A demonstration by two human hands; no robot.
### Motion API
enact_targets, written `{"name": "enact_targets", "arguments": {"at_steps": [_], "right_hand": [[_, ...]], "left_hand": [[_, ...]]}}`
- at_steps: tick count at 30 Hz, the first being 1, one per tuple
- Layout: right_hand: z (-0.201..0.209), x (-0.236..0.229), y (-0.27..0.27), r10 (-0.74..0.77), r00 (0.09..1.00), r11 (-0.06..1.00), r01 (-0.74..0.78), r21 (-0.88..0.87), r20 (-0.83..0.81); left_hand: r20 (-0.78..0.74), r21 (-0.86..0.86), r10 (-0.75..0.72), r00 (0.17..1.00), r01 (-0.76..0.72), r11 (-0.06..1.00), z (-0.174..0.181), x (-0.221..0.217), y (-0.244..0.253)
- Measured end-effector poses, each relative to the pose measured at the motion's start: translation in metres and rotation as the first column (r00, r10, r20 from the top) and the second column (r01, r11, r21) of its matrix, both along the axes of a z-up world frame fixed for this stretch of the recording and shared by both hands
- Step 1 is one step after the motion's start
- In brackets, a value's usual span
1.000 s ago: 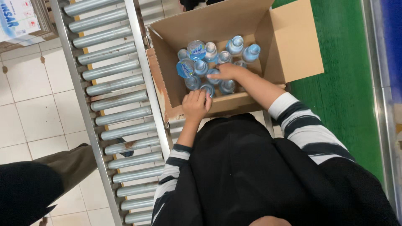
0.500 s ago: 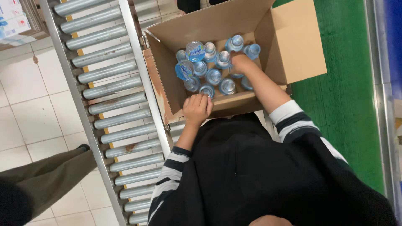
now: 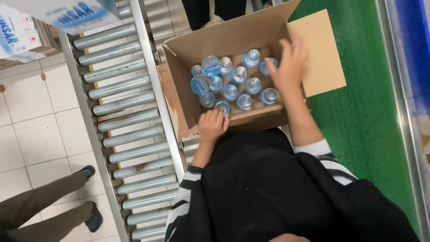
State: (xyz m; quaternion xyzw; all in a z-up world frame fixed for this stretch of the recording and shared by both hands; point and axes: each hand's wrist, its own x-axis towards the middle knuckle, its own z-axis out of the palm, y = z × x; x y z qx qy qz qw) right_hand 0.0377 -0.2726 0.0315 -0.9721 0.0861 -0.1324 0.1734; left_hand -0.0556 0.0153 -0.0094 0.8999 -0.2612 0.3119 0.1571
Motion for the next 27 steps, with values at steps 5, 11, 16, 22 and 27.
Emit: {"name": "enact_targets", "arguments": {"at_steps": [5,11,16,22,27], "right_hand": [[0.005,-0.004,-0.073,-0.076,0.823,0.911,0.287,0.297,-0.562],[-0.013,-0.003,-0.073,0.153,0.902,0.903,0.039,0.428,-0.404],[-0.003,0.013,-0.022,0.271,0.902,0.958,-0.285,-0.007,0.336],[-0.018,0.081,0.017,0.084,0.595,0.942,-0.309,-0.131,-0.799],[-0.038,0.080,0.020,0.012,0.594,0.958,-0.236,-0.160,-0.804]], "left_hand": [[0.077,0.059,-0.045,0.996,0.040,0.997,0.009,0.009,0.002],[0.087,0.061,-0.061,0.994,0.056,0.997,0.016,0.024,0.002],[0.106,0.070,-0.054,0.993,0.046,0.996,0.014,0.027,-0.001],[0.097,0.096,-0.048,0.994,0.039,0.995,0.022,0.027,-0.004],[0.093,0.066,-0.042,0.995,0.036,0.997,0.022,0.022,-0.002]]}}
